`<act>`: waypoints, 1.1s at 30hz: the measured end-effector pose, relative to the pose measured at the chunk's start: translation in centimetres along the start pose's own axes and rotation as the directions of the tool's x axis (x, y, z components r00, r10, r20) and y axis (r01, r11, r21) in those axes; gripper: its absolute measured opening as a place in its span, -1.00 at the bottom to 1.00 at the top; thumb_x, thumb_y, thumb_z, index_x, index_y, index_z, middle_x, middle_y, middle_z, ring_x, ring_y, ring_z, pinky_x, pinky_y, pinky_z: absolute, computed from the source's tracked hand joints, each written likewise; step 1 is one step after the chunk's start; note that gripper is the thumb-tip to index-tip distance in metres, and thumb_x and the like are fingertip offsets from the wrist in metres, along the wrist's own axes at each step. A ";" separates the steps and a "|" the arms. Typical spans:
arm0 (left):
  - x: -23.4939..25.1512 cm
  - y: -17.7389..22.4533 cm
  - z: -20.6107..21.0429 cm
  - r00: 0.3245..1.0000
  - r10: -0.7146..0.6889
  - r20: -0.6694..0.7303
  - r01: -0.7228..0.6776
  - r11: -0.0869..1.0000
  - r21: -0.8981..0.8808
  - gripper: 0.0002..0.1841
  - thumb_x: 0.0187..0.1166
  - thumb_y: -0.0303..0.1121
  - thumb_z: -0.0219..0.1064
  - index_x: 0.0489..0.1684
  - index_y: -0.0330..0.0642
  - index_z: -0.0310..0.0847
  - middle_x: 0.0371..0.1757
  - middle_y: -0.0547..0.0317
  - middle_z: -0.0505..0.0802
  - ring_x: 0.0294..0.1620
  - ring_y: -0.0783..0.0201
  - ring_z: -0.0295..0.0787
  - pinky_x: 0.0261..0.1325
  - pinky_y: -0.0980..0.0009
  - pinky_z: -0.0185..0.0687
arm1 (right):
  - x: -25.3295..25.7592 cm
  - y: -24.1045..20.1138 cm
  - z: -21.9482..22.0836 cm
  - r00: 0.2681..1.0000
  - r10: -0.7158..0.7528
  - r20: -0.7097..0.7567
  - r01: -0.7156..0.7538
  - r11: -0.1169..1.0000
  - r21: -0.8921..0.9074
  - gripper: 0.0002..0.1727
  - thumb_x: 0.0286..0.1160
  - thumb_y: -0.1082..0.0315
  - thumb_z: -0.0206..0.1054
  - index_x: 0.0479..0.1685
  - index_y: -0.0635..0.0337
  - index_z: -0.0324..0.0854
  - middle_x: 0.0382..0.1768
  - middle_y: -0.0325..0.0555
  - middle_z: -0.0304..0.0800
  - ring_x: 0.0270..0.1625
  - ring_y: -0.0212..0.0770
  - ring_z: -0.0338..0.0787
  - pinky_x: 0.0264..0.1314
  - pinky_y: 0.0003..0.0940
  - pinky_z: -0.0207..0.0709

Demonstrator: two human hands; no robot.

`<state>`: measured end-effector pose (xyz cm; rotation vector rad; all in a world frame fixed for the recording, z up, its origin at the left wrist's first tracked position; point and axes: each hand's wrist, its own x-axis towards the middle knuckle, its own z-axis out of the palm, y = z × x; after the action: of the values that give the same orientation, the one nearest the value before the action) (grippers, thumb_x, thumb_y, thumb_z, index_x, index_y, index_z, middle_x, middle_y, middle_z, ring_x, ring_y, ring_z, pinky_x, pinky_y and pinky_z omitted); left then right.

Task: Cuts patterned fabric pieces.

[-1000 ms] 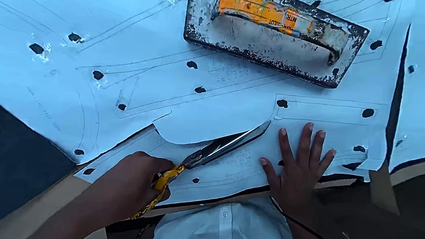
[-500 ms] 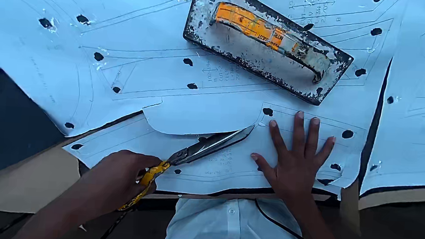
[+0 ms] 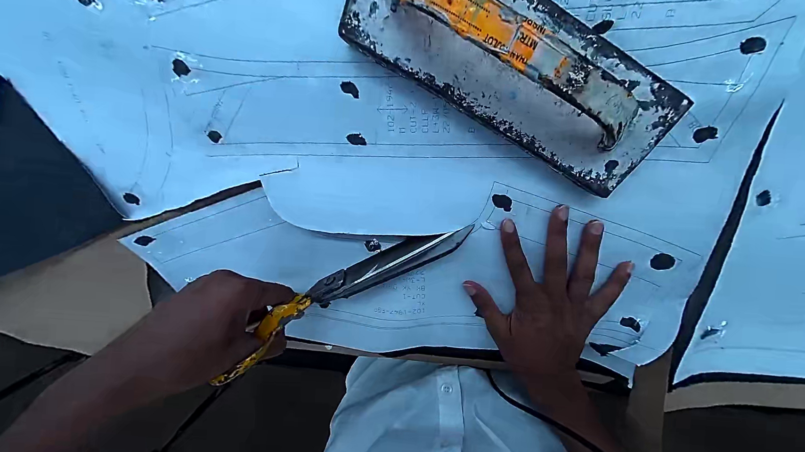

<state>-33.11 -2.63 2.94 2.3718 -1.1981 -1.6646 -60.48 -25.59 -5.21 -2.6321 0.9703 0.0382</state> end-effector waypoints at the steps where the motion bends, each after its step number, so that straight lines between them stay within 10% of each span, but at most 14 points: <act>1: -0.1 0.1 0.3 1.000 0.005 -0.016 -0.005 1.000 0.002 -0.79 0.11 -0.31 0.52 -0.27 0.07 0.86 -0.56 0.50 0.78 -0.64 0.52 0.66 -0.58 0.44 0.62 | 0.0 0.0 0.0 1.000 -0.001 -0.003 0.001 1.000 0.002 -0.13 0.49 -0.54 -0.02 0.87 -0.60 0.03 0.94 -0.22 -0.17 0.96 0.06 -0.38 0.71 0.61 -0.66; 33: -0.7 2.6 1.4 0.995 -0.100 0.003 0.100 0.991 -0.091 -0.82 0.06 -0.42 0.63 -0.43 0.06 0.82 -0.67 0.46 0.73 -0.69 0.48 0.62 -0.61 0.42 0.55 | 0.0 0.1 0.0 1.000 -0.011 0.010 0.011 1.000 0.000 -0.12 0.51 -0.53 -0.01 0.88 -0.58 0.01 0.94 -0.18 -0.21 0.95 0.10 -0.44 0.70 0.61 -0.67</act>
<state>-35.84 -3.46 3.99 2.4154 -0.9956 -1.7050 -60.53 -25.71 -5.22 -2.6346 0.9520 0.0489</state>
